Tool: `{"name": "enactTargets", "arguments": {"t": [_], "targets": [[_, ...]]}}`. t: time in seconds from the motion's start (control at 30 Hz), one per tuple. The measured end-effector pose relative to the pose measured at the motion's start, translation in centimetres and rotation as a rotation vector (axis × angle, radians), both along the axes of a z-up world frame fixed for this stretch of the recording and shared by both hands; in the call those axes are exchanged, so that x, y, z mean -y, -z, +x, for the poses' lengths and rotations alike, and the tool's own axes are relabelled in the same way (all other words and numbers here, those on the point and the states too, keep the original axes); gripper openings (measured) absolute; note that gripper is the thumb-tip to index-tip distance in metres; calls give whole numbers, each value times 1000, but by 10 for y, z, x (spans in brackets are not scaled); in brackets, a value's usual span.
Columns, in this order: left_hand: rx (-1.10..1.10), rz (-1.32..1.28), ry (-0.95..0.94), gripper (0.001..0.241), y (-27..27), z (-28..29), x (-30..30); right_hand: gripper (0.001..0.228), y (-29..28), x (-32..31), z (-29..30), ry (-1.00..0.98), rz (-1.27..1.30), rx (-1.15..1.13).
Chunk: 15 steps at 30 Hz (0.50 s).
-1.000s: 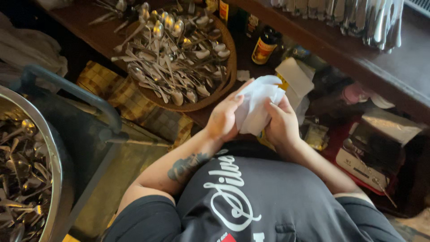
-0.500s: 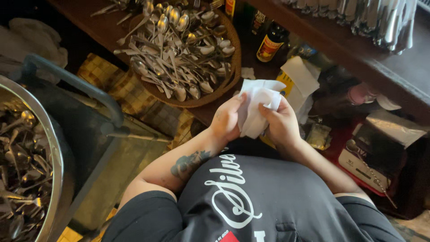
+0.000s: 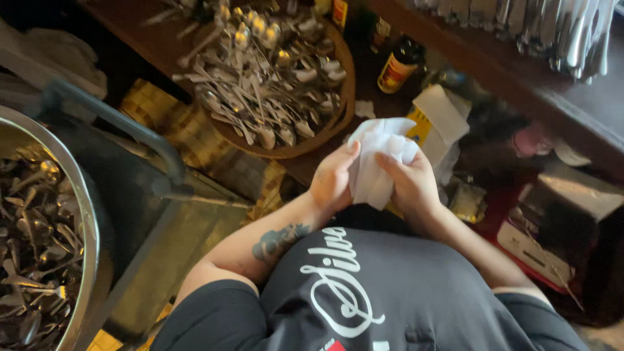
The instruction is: The person wraps individual spoons, forks, and knives in paper napkins by hand and stacks the wrapped bundles on a bar counter.
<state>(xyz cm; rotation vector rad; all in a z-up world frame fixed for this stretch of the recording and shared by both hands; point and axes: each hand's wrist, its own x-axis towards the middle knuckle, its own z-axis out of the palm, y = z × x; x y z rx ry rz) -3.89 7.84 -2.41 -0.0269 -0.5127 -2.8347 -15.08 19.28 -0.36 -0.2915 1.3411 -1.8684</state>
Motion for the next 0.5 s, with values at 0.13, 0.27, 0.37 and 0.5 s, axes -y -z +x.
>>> {"name": "enactTargets", "arguments": {"t": [0.13,0.27,0.37,0.5], "targets": [[6,20,39,50,6,-1,4,29,8,0,-4,-44,-21,-94],[108,-30,-54,45,17,-4,3,28,14,1,-6,-9,-6,-89],[108,-211,-120,38,32,-7,3,28,15,2,-7,-9,-36,-51],[181,-359,-175,35,46,-15,1,30,18,3,-9,-8,-46,-63]]}}
